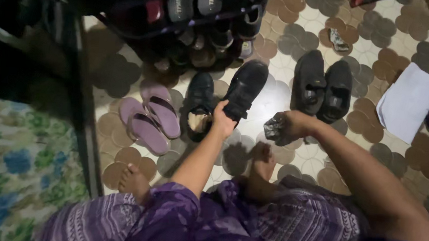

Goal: The person sits on the floor and wipes various shoes and sandals with a cloth. They handle multiple pairs, including high heels, sandals, and slip-ons, cleaning them one at a time and placing them back on the floor or a nearby rack.

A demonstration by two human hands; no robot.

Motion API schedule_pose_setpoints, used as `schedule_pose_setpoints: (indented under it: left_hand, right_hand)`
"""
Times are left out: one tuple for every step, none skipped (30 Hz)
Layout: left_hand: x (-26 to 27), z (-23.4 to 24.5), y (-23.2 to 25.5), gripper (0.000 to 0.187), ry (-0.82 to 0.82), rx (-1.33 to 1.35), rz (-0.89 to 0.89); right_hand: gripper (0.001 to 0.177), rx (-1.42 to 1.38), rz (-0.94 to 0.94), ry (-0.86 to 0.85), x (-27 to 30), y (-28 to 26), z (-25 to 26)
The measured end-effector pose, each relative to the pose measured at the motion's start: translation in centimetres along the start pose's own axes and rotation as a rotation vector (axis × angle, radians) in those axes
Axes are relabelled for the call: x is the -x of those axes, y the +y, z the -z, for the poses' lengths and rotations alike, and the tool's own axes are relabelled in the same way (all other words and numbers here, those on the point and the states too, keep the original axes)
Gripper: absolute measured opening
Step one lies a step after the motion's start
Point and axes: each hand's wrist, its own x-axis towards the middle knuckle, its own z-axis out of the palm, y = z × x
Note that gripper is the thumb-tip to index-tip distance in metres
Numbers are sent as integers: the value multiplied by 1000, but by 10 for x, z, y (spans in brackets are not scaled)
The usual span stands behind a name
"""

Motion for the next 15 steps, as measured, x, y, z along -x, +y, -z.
schedule_pose_setpoints:
  left_hand:
    - [17,-14,10,53,-114,83,-26]
    - [36,-29,19,50,-229,165,-50]
    - [51,-47,29,49,-266,123,-76]
    - [67,-64,38,48,-302,81,-102]
    - [82,-79,48,47,-339,38,-131]
    - [97,-93,56,47,-382,7,-137]
    - [110,-107,63,47,-426,-21,-145]
    - [124,-121,71,47,-469,-51,-154]
    - [137,-134,79,46,-478,-86,-141]
    - [149,-149,89,45,-486,-122,-129]
    - [162,-162,98,45,-490,-159,-114]
    - [175,-175,107,42,-451,-271,-207]
    - [188,-186,117,39,-409,-383,-300]
    - [202,-196,125,37,-363,-493,-393]
    - [214,-203,131,36,-370,-597,-471]
  right_hand:
    - [51,26,13,61,3,-2,5]
    - [47,52,27,123,6,-5,11]
    - [43,23,-27,132,9,-9,21]
    - [40,-6,-80,141,15,-12,33]
    - [36,-36,-130,152,18,-18,45]
    - [37,-96,-64,251,25,-23,57]
    - [41,-152,7,349,36,-26,72]
    - [45,-209,79,444,43,-34,86]
    - [46,-251,85,526,51,-43,99]
    - [47,-294,91,607,61,-51,114]
    - [49,-208,103,722,69,-60,132]
    - [51,-122,116,836,76,-70,151]
    - [49,-22,147,1023,85,-79,167]
    - [47,79,179,1209,94,-88,182]
    - [39,-218,448,1326,99,-98,193]
